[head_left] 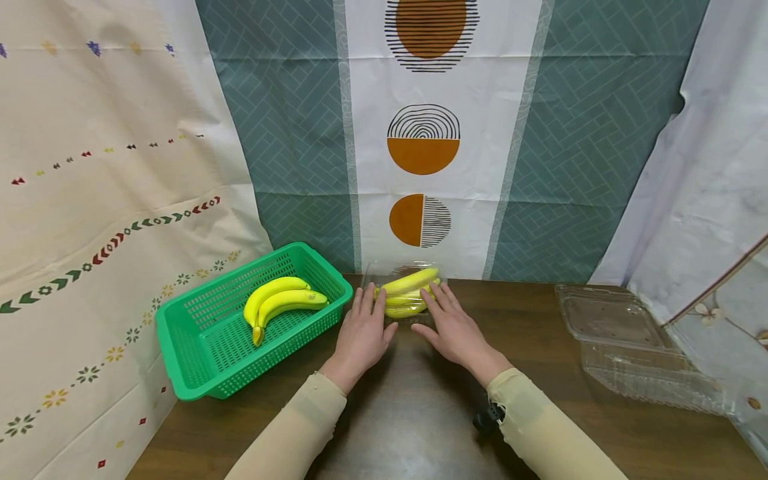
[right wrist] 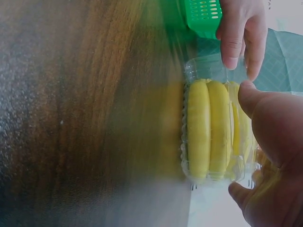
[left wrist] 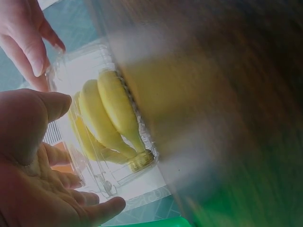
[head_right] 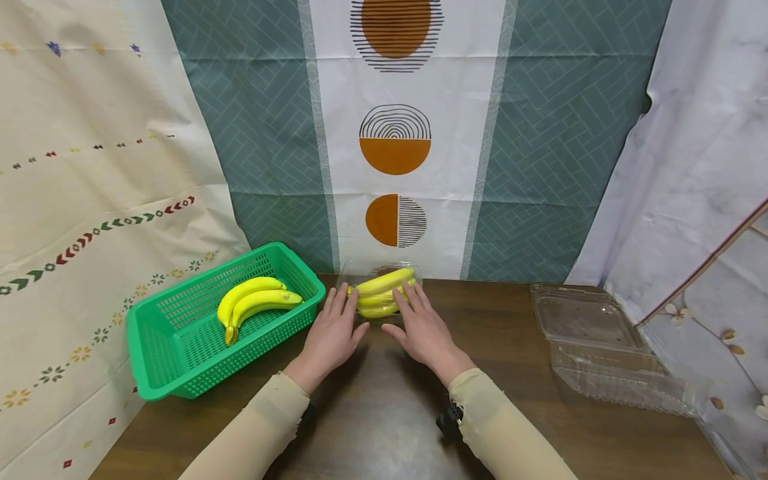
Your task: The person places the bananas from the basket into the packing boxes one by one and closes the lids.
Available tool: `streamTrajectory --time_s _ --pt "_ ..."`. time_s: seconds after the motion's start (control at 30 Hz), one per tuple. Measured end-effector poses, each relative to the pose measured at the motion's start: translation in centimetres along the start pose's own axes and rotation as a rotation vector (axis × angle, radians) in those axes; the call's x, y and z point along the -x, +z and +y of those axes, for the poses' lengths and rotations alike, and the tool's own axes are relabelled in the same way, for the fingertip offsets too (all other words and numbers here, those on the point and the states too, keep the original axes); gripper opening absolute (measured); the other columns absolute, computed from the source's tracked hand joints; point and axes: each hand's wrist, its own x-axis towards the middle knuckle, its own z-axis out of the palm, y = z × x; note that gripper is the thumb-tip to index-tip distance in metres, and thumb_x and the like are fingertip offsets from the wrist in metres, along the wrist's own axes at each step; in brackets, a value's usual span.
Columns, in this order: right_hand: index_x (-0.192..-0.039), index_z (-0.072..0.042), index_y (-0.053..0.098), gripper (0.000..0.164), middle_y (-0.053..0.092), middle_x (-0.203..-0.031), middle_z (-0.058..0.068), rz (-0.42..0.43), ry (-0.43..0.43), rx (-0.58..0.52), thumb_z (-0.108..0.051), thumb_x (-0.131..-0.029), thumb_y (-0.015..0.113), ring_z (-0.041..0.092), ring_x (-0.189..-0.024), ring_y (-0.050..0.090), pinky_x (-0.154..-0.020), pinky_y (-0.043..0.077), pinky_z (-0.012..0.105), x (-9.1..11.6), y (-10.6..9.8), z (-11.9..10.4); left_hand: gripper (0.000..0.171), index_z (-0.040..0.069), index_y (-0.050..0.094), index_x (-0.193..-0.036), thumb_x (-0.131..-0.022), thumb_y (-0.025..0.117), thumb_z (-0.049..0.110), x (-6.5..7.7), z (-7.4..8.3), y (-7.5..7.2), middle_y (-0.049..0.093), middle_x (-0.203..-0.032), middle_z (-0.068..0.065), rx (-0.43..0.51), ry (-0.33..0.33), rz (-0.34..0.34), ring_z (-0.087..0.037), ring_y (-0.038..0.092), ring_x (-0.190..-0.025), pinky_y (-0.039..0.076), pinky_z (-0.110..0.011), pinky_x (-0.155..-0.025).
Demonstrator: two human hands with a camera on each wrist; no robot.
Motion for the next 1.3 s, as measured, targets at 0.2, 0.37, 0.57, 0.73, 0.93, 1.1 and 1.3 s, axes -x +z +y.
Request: streamTrajectory --time_s 0.2,0.37,0.57,0.73,0.93,1.1,1.3 --pt "-0.173 -0.004 0.034 0.086 0.022 -0.181 0.022 -0.004 0.004 0.001 -0.047 -0.109 0.071 0.043 -0.168 0.012 -0.126 0.034 0.062 0.0 0.0 0.0 0.08 0.002 0.04 -0.169 -0.108 0.072 0.043 0.0 0.0 -0.1 0.031 -0.176 -0.026 0.003 -0.006 -0.004 -0.05 0.029 -0.162 0.044 -0.064 -0.118" --pt "-0.173 -0.004 0.034 0.086 0.021 -0.181 0.021 -0.008 0.01 -0.001 -0.047 -0.108 0.071 0.042 -0.169 0.01 -0.127 0.032 0.061 0.0 -0.1 0.0 0.08 0.002 0.041 -0.169 -0.108 0.073 0.043 0.1 0.0 -0.1 0.031 -0.175 -0.027 0.005 -0.006 -0.001 -0.05 0.029 -0.162 0.045 -0.064 -0.118" --pt "-0.173 -0.005 0.033 0.088 0.021 -0.181 0.02 -0.007 0.019 0.012 -0.049 -0.108 0.071 0.041 -0.169 0.011 -0.128 0.03 0.059 -0.1 0.2 0.0 0.081 0.003 0.039 -0.17 -0.108 0.073 0.042 0.2 -0.1 0.0 0.03 -0.176 -0.028 0.007 -0.003 0.011 -0.05 0.029 -0.162 0.046 -0.064 -0.117" --pt "-0.173 -0.006 0.033 0.089 0.022 -0.181 0.021 0.012 0.02 0.017 -0.049 -0.106 0.073 0.042 -0.169 0.011 -0.127 0.031 0.06 0.1 0.3 0.0 0.082 0.003 0.038 -0.17 -0.108 0.073 0.042 0.3 -0.1 0.2 0.028 -0.176 -0.028 0.007 0.004 0.019 -0.05 0.029 -0.162 0.046 -0.063 -0.117" --pt "-0.174 -0.007 0.033 0.09 0.022 -0.181 0.02 0.03 0.022 0.019 -0.048 -0.105 0.075 0.041 -0.169 0.012 -0.127 0.032 0.06 0.5 0.1 -0.1 0.083 0.003 0.036 -0.171 -0.108 0.073 0.042 0.5 0.2 0.0 0.026 -0.178 -0.027 0.008 -0.003 0.015 -0.049 0.025 -0.163 0.045 -0.063 -0.118" --pt "-0.174 -0.007 0.033 0.091 0.023 -0.181 0.02 0.042 0.015 0.022 -0.047 -0.105 0.076 0.041 -0.168 0.014 -0.126 0.034 0.06 1.2 -0.1 -0.2 0.084 0.003 0.036 -0.171 -0.107 0.074 0.042 0.9 0.4 -0.2 0.027 -0.177 -0.028 0.01 0.004 0.021 -0.05 0.026 -0.163 0.043 -0.063 -0.12" --pt "-0.173 -0.005 0.035 0.089 0.024 -0.181 0.019 0.06 -0.002 0.016 -0.046 -0.105 0.077 0.041 -0.168 0.016 -0.126 0.033 0.06 2.1 -0.4 -0.3 0.083 0.002 0.038 -0.17 -0.107 0.074 0.044 1.6 0.9 -0.9 0.028 -0.177 -0.028 0.005 0.012 0.017 -0.05 0.025 -0.163 0.037 -0.063 -0.124"
